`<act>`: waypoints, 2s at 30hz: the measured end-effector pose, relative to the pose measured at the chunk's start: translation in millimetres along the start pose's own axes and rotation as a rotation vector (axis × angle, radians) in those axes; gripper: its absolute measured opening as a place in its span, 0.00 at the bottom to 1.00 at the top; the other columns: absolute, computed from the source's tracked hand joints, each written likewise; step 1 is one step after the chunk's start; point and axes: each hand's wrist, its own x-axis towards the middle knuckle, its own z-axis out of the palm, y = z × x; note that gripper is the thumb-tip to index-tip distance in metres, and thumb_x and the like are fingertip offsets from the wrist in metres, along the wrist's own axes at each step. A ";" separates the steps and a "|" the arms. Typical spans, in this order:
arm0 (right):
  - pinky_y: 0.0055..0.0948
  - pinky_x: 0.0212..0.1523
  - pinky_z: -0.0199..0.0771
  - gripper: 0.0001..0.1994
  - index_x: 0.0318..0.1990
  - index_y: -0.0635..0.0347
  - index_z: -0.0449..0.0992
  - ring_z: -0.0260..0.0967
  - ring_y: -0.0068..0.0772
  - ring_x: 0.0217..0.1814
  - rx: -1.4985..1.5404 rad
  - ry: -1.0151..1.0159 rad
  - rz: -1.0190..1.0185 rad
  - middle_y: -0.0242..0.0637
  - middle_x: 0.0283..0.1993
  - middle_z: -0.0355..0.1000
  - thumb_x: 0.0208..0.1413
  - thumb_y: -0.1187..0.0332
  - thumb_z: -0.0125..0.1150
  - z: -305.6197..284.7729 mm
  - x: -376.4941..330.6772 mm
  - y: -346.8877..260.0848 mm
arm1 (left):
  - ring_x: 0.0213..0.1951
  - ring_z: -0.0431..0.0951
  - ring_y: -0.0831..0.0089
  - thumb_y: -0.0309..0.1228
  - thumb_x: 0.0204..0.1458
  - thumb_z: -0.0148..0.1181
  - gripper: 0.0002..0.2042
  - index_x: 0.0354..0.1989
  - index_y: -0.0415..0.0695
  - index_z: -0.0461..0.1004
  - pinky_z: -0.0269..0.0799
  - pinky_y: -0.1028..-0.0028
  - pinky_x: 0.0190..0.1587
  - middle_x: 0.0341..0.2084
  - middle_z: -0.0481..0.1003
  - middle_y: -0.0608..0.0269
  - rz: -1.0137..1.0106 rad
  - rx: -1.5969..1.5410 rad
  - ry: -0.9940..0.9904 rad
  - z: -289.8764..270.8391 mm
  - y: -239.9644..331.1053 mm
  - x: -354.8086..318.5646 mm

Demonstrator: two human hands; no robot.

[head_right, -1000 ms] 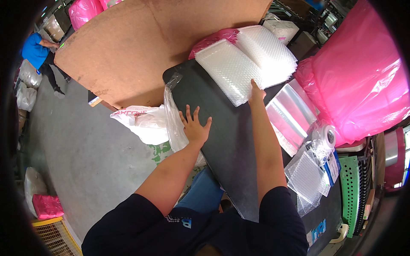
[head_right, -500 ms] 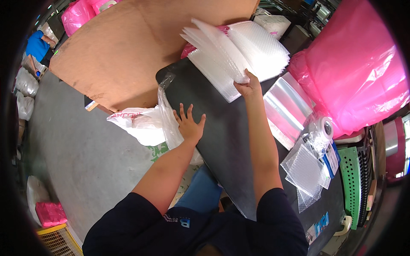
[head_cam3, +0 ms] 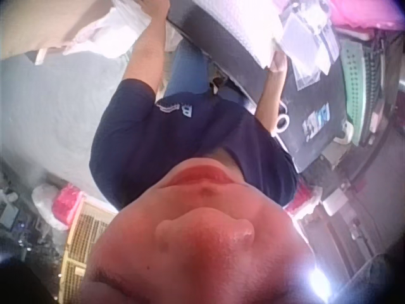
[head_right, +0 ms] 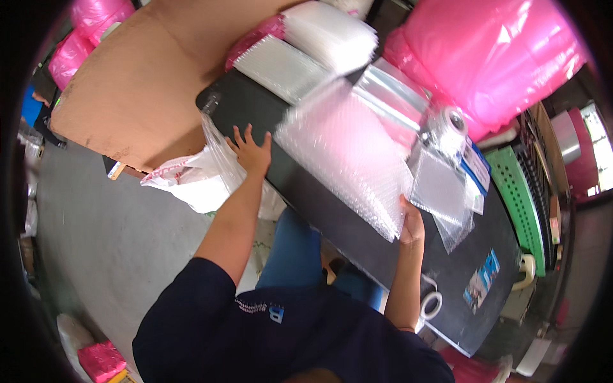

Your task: The person handles bubble wrap sheets and clear tape on a table. They repeatedly pick up bubble wrap, apply tape to seal edges, and stack the prepared sheets. The person also moves stacks of bubble wrap and other packaging materials around the workspace.

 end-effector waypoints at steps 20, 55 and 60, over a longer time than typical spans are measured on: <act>0.44 0.61 0.50 0.32 0.58 0.44 0.62 0.48 0.46 0.65 -1.885 0.567 -0.737 0.37 0.64 0.52 0.41 0.84 0.46 -78.1 -42.4 93.9 | 0.43 0.69 0.61 0.36 0.40 0.65 0.28 0.50 0.40 0.63 0.65 0.62 0.42 0.41 0.68 0.56 0.558 -0.130 -0.363 -63.3 95.3 -148.3; 0.48 0.47 0.67 0.26 0.56 0.64 0.56 0.66 0.45 0.49 0.169 0.206 -0.125 0.50 0.48 0.66 0.56 0.54 0.38 -82.0 -105.7 -24.2 | 0.40 0.74 0.63 0.11 0.31 0.50 0.17 0.30 0.42 0.74 0.68 0.71 0.43 0.34 0.75 0.62 1.275 -0.552 -0.762 -107.0 122.1 -87.0; 0.38 0.40 0.63 0.32 0.59 0.57 0.53 0.62 0.30 0.44 -0.590 0.737 -0.087 0.37 0.48 0.66 0.49 0.55 0.57 -101.7 -79.4 58.4 | 0.50 0.68 0.64 0.24 0.38 0.62 0.14 0.37 0.43 0.73 0.62 0.67 0.52 0.46 0.71 0.60 1.261 -0.130 -1.106 -71.1 93.9 -83.7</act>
